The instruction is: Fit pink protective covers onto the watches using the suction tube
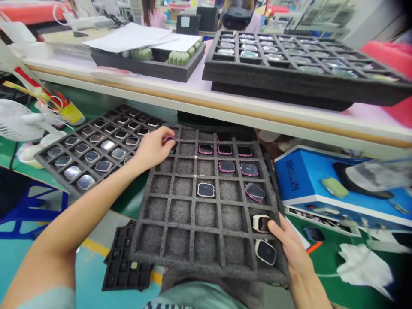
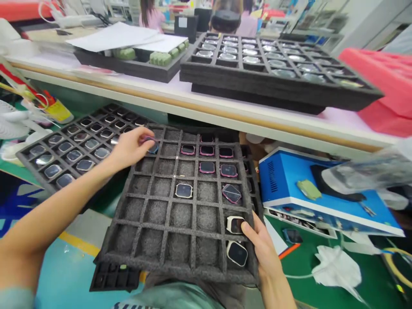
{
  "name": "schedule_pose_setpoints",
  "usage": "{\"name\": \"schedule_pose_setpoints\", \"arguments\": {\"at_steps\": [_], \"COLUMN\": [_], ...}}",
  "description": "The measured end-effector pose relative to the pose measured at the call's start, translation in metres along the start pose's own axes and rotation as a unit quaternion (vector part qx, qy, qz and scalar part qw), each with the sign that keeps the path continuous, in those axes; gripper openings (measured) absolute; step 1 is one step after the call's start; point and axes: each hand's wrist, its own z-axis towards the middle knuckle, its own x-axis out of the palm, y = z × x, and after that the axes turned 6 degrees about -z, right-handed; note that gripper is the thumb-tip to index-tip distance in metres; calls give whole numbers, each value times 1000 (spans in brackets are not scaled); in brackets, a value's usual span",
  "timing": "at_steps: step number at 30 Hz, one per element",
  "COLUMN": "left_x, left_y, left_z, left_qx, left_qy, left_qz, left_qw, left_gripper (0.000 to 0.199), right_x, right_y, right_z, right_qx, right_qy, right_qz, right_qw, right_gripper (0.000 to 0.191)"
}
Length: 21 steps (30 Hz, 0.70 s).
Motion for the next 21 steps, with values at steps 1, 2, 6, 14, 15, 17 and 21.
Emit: {"name": "schedule_pose_setpoints", "arguments": {"at_steps": [1,2,6,14,15,17,21], "left_x": [16,30,62,77,77,78,76], "left_y": [-3,-4,-4,-12,-11,-10,-7], "left_z": [9,20,64,77,77,79,77], "left_qx": [2,-13,-97,-127,-130,-132,-106], "left_qy": [5,7,-6,-49,-54,-55,-16], "left_qz": [-5,-9,-4,15,20,30,65], "left_qw": [1000,1000,995,991,990,989,992], "left_gripper": [24,24,23,25,26,26,20], "right_x": [1,2,8,-3,-2,0,7], "right_y": [0,0,0,-5,-4,-2,1], "right_z": [0,-1,-4,7,7,6,2], "right_qx": [-9,-19,-57,-77,-77,-78,-96], "right_qy": [6,13,44,87,88,86,83], "right_qz": [-3,-8,-20,-60,-64,-60,-39], "right_qw": [1000,1000,997,991,991,991,991], "right_gripper": [73,72,70,71,71,71,65]}}
